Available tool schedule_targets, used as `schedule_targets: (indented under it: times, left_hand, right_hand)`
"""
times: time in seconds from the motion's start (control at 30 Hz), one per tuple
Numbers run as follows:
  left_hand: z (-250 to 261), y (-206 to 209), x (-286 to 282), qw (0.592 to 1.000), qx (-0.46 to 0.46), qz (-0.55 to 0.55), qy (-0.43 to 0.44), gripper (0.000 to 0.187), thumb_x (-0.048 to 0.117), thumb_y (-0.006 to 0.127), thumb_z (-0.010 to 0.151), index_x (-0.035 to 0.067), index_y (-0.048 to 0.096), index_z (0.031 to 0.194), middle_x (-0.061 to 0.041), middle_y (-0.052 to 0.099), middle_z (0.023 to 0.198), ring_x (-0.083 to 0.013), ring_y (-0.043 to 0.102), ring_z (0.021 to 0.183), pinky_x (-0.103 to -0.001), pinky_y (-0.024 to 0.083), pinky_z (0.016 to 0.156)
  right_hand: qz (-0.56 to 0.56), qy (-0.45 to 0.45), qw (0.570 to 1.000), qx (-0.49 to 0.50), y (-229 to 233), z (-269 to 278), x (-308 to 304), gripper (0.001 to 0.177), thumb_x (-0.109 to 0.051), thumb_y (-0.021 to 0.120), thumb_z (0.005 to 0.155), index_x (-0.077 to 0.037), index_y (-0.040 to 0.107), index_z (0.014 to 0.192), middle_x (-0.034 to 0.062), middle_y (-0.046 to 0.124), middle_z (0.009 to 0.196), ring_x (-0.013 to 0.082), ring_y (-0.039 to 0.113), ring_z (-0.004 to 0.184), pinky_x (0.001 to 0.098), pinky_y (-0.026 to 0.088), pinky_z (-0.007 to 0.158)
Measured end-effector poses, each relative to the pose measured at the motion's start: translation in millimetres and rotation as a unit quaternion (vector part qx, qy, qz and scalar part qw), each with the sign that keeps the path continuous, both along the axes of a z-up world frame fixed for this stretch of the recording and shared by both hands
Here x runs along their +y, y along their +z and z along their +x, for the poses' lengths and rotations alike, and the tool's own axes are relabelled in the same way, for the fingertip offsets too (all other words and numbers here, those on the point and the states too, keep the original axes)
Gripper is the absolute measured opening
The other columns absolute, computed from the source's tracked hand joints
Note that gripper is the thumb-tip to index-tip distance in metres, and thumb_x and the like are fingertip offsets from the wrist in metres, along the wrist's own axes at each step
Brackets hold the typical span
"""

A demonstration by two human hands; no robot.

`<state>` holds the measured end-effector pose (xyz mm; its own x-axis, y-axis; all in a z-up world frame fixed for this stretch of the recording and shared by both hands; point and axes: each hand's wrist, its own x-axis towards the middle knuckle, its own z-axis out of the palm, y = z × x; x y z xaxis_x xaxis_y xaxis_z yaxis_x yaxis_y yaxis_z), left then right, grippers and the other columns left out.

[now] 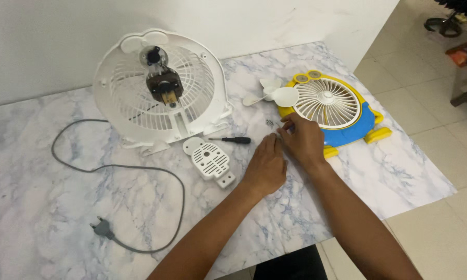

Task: The person disassembles a white electric fan on a marble-patterned table. They use a screwdriver to remove screws from the front grille, detach the fan blades, and then remove the rear motor cover, leaving the components separated on the table.

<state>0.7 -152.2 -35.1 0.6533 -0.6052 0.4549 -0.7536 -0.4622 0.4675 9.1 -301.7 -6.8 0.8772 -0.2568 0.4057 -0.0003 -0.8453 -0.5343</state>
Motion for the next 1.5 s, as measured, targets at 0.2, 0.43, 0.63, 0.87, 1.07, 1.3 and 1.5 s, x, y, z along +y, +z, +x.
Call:
schedule_targets:
  times: [0.2,0.43,0.63,0.87,1.07,1.3,1.5]
  left_hand:
    - [0.8,-22.3,-6.1,0.998,-0.046,0.027,0.032,0.073,0.02,0.063,0.089,-0.018,0.035,0.145,-0.033,0.039,0.15,-0.0463,0.038,0.142,-0.051,0.029,0.118]
    - [4.9,-1.2,6.1,0.998,-0.014,0.066,0.01,0.06,0.015,0.064,0.088,-0.014,0.046,0.138,-0.03,0.045,0.147,-0.0401,0.045,0.139,-0.046,0.037,0.114]
    - [0.2,42.1,46.7,0.999,0.011,0.034,0.0,0.041,0.015,0.067,0.089,-0.004,0.06,0.125,-0.023,0.053,0.139,-0.0386,0.056,0.121,-0.048,0.045,0.101]
    - [14.0,73.3,147.4,0.985,0.048,-0.079,0.149,0.03,0.01,0.064,0.09,0.001,0.063,0.119,-0.015,0.061,0.12,-0.0309,0.066,0.102,-0.041,0.053,0.086]
    - [19.1,44.1,188.1,0.946,0.145,-0.165,0.237,0.031,0.019,0.069,0.093,-0.002,0.061,0.115,-0.013,0.07,0.088,-0.0209,0.069,0.071,-0.034,0.054,0.065]
    - [8.2,50.1,181.6,0.865,0.385,-0.166,0.276,0.061,0.03,0.079,0.087,-0.001,0.05,0.131,-0.017,0.076,0.081,-0.0172,0.07,0.057,-0.029,0.052,0.05]
    - [1.6,47.9,175.6,0.823,0.41,-0.327,0.216,0.093,0.011,0.083,0.079,0.002,0.021,0.149,-0.019,0.067,0.112,-0.0182,0.075,0.074,-0.03,0.063,0.055]
  right_hand:
    - [-0.052,-0.014,0.998,0.022,-1.9,5.4,2.8,0.023,-0.02,0.076,0.082,-0.011,0.075,0.102,0.005,0.078,0.088,0.028,0.074,0.082,0.0416,0.056,0.072]
    - [-0.031,-0.028,0.998,0.036,2.4,3.3,7.0,0.023,-0.025,0.076,0.084,-0.01,0.075,0.102,0.0054,0.078,0.087,0.0266,0.074,0.08,0.0409,0.055,0.07]
    - [-0.012,-0.014,0.999,-0.036,9.1,-3.2,15.8,0.016,-0.018,0.076,0.088,-0.007,0.076,0.099,0.0074,0.075,0.087,0.0256,0.07,0.074,0.0394,0.054,0.068]
    - [0.075,0.133,0.983,-0.106,20.9,-16.8,53.3,0.009,-0.008,0.073,0.091,-0.003,0.073,0.097,0.0095,0.068,0.086,0.0189,0.064,0.068,0.0333,0.051,0.063]
    - [0.129,0.219,0.963,0.087,19.4,-2.2,97.5,0.027,-0.025,0.074,0.091,-0.002,0.074,0.105,0.0087,0.073,0.084,0.0152,0.064,0.068,0.0294,0.053,0.064]
    - [0.15,0.25,0.938,0.189,6.7,19.6,121.1,0.044,-0.034,0.079,0.084,0.001,0.075,0.11,0.0093,0.073,0.085,0.0134,0.062,0.073,0.0297,0.053,0.068]
    - [0.358,0.283,0.878,0.141,-4.6,6.4,121.9,0.042,-0.025,0.072,0.088,-0.002,0.068,0.122,0.006,0.074,0.101,0.0121,0.066,0.085,0.0306,0.056,0.069]
